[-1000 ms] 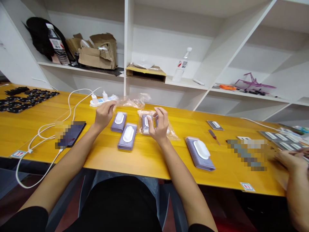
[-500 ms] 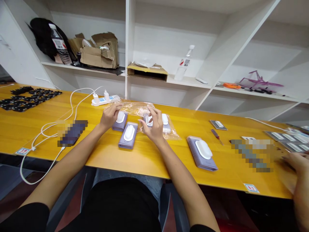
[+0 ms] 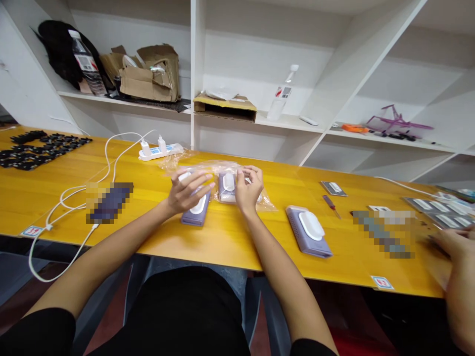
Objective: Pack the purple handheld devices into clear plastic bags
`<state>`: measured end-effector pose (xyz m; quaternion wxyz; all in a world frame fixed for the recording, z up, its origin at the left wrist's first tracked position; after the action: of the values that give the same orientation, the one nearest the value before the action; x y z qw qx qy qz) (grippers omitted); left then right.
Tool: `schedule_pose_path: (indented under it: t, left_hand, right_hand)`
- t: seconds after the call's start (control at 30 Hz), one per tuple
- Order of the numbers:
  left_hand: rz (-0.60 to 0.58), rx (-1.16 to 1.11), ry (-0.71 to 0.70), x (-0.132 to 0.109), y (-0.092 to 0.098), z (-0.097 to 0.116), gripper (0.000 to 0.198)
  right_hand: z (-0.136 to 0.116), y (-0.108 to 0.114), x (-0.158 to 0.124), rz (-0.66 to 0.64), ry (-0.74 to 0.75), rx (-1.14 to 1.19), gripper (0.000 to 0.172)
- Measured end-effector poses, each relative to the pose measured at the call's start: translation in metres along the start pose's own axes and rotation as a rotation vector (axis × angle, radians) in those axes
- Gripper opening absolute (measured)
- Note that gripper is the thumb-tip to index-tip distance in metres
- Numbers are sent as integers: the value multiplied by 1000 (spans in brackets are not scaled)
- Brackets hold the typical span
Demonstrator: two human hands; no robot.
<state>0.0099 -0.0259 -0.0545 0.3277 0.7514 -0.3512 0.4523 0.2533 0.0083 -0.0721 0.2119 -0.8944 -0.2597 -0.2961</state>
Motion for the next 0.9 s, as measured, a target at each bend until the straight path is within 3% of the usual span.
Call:
schedule_pose_path:
  t: [0.07, 0.13, 0.27, 0.37, 0.43, 0.53, 0.63, 0.77, 0.9]
  left_hand:
    - [29, -80, -44, 4, 2, 17, 34]
    - [62, -136, -10, 9, 4, 20, 32]
    - [77, -111, 194, 9, 4, -9, 31]
    - [173, -49, 417, 2, 16, -45, 58]
    - [169, -72, 481, -1, 19, -60, 73]
    - [36, -125, 417, -3, 9, -64, 58]
    - [-11, -142, 364, -6, 3, -65, 36]
    - [-19, -108, 349, -8, 4, -69, 36]
    - [3, -56, 339, -4, 9, -71, 31]
  right_hand:
    - [16, -7, 0, -45, -159, 84, 38]
    - [26, -17, -4, -127, -287, 175, 41]
    - [24, -37, -23, -317, -436, 342, 41]
    - [14, -46, -41, -450, -476, 393, 39]
    - [9, -50, -52, -518, -457, 366, 39]
    - [3, -53, -63, -570, -360, 273, 37]
    - [-4, -49, -61, -507, -221, 183, 42]
    - [-11, -33, -44, -321, -85, 126, 47]
    - [-2, -17, -21, -156, -159, 226, 40]
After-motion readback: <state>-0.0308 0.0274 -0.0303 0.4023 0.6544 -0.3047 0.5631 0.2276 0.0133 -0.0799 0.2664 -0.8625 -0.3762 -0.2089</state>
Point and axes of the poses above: each hand's wrist, its own x-axis towards the middle knuckle, its own y-axis out of the back of the hand, z = x × y, the point moved 9 cm from there along x, towards the middle knuckle, and after that the axes turned 14 degrees about z, right-handed, at the moved point
